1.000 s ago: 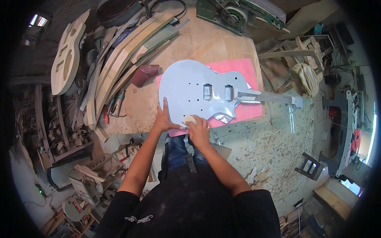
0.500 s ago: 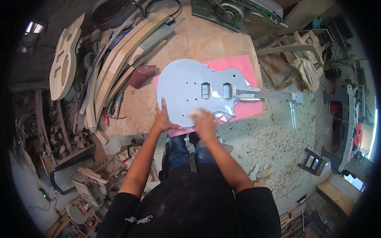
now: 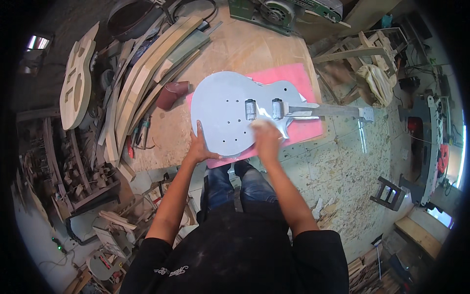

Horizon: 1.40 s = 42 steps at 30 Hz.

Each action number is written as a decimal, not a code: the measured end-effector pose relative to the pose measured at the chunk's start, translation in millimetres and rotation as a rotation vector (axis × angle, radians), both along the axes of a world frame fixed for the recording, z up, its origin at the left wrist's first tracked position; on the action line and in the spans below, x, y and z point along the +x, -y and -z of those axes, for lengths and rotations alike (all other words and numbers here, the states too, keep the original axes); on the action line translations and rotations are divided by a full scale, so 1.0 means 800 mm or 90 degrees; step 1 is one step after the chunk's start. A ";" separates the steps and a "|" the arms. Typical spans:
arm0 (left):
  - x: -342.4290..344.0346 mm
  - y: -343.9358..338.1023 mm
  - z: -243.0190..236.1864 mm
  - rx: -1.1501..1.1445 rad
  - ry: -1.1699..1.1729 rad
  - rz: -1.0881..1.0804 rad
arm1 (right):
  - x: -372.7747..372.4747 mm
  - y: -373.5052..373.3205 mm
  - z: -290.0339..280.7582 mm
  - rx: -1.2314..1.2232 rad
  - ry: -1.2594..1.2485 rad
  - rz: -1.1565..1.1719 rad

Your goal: The person sands the surface of a blue guitar body using a sanding block and sandpaper on a workbench.

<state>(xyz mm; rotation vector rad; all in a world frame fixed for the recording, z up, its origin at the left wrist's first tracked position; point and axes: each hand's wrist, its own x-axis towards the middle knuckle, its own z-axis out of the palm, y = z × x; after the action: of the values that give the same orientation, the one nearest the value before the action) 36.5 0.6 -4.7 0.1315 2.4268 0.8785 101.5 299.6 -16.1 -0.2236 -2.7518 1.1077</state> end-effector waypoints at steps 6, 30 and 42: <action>-0.003 -0.005 -0.010 -0.022 0.045 0.000 | 0.043 0.109 -0.015 0.179 0.118 0.069; -0.003 -0.004 -0.015 -0.049 0.033 0.015 | 0.009 0.053 -0.032 0.170 0.030 0.148; 0.002 -0.002 0.000 -0.045 -0.012 0.011 | 0.026 0.040 -0.032 0.156 0.033 0.145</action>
<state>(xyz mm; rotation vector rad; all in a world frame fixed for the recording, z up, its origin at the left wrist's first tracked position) 38.3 2.2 -4.9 0.1348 2.4681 0.7854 122.5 267.9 9.5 -0.5227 -2.7849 0.7123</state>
